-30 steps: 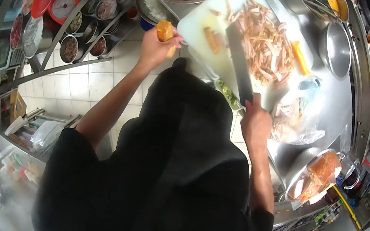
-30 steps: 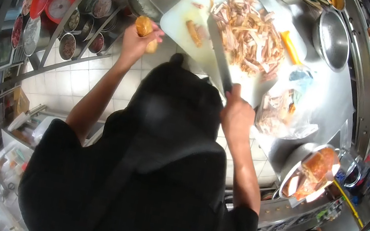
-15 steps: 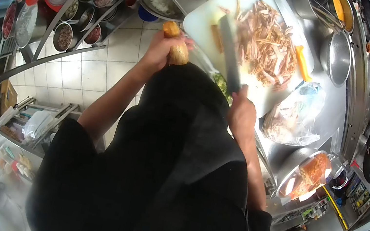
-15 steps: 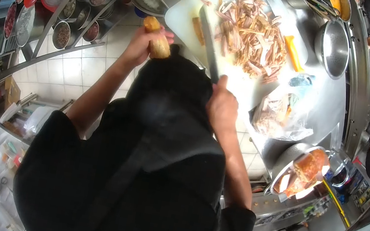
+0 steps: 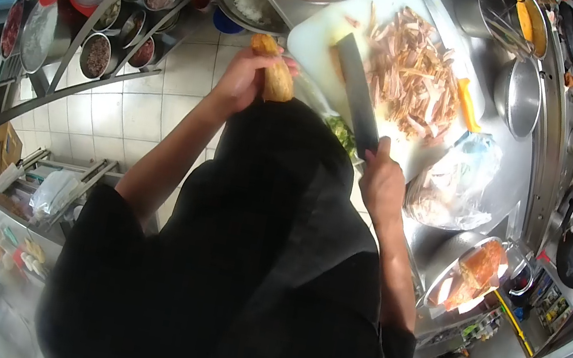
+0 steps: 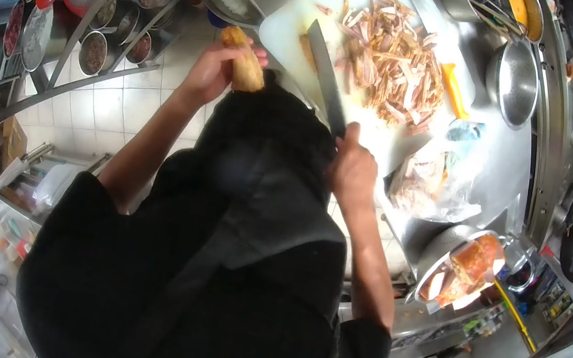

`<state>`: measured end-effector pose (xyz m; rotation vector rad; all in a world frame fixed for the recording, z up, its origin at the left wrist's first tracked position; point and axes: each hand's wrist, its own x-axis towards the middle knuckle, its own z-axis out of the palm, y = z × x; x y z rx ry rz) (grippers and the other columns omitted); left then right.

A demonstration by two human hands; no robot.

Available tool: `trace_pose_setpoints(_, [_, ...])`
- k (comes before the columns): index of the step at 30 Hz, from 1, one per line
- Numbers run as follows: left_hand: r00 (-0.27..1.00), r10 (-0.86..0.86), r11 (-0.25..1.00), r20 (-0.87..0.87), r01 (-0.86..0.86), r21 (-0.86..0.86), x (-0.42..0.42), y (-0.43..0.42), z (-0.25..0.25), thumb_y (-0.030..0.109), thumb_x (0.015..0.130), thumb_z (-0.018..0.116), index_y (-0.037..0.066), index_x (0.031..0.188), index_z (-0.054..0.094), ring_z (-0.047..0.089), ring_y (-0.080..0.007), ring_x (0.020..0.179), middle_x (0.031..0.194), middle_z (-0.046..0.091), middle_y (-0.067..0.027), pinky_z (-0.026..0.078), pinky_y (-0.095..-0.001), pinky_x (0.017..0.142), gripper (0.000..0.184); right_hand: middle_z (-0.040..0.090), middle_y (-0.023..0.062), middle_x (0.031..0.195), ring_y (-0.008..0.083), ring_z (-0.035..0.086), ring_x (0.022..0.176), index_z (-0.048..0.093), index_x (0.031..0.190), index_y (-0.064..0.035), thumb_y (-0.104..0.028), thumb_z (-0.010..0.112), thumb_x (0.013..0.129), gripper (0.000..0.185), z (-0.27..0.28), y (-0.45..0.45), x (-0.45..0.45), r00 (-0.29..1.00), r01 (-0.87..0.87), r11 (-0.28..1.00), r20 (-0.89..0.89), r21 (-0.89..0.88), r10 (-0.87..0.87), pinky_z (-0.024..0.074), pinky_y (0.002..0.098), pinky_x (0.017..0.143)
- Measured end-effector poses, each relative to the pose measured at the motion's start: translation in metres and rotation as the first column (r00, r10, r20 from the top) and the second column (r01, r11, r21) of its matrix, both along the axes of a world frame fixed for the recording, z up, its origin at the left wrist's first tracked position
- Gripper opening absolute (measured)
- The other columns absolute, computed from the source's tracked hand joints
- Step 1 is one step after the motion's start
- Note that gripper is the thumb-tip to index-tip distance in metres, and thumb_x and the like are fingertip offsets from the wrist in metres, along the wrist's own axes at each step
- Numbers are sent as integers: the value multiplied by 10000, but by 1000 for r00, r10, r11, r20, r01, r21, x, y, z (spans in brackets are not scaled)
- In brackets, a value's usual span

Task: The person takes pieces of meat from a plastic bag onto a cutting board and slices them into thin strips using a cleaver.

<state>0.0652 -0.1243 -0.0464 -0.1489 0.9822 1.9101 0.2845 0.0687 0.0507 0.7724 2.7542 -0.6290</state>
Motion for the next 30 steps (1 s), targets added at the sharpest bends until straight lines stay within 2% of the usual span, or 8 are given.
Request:
trace_pose_setpoints(3, [1000,6,999,15,-5,-35,-2,-2,8,72,902,496,-24,1166,448,554,-348,1118,1145,560,-212,427,-451,983,285,567,273,634,471,564,632,430,1033,-26,-107,557,893,205,17,1,-3,998,33,999,56,15,-34,411,540,539])
trace_pose_setpoints(6, [987,87,995,135,-79,-66,-4,-8,4,69,895,495,-19,1197,439,526,-314,1137,1152,540,-175,387,-433,1013,319,576,228,595,433,587,588,430,1012,-36,-118,525,908,163,25,-3,0,992,73,997,-107,38,-68,449,513,528])
trace_pose_setpoints(13, [988,152,977,-23,-154,-150,-7,-14,21,45,893,488,11,1237,447,510,-247,1098,1131,536,-113,379,-393,987,348,588,244,624,447,586,611,438,1005,-36,-114,525,899,158,8,8,-14,999,-39,999,26,38,38,451,524,545])
trace_pose_setpoints(15, [986,165,986,-29,-165,2,-15,-17,25,30,882,506,30,1258,420,517,-246,1105,1161,511,-99,395,-392,981,385,590,239,626,449,582,608,439,1000,-37,-114,528,898,156,16,6,-13,1000,-2,999,-10,36,3,453,524,546])
trace_pose_setpoints(17, [986,166,986,10,-166,-28,-26,-18,37,54,900,509,17,1278,419,506,-224,1139,1188,519,-89,393,-387,987,390,569,282,643,470,564,624,424,1030,-23,-127,552,903,208,23,3,-6,991,78,993,-98,-86,-86,413,543,546])
trace_pose_setpoints(21, [995,-38,998,-92,42,38,-35,-5,48,120,923,495,5,1328,413,516,-210,1159,1232,536,-118,387,-387,1008,429,582,248,628,448,588,628,452,1077,-20,-148,574,880,265,-5,11,-3,998,-52,997,19,-55,53,446,526,561])
trace_pose_setpoints(26, [930,-281,916,238,186,356,-28,43,78,123,928,514,-28,1330,386,505,-300,1174,1234,522,-190,383,-391,1025,447,601,259,663,452,595,659,468,1112,-47,-150,571,879,274,-23,33,17,975,215,976,-52,-21,-216,445,540,571])
trace_pose_setpoints(30, [921,-384,863,65,332,381,-27,61,61,80,897,554,-18,1327,388,513,-311,1160,1201,532,-198,401,-402,1008,471,600,253,660,461,585,649,463,1106,-43,-171,550,894,263,-23,39,25,973,208,978,-113,28,-203,450,541,569])
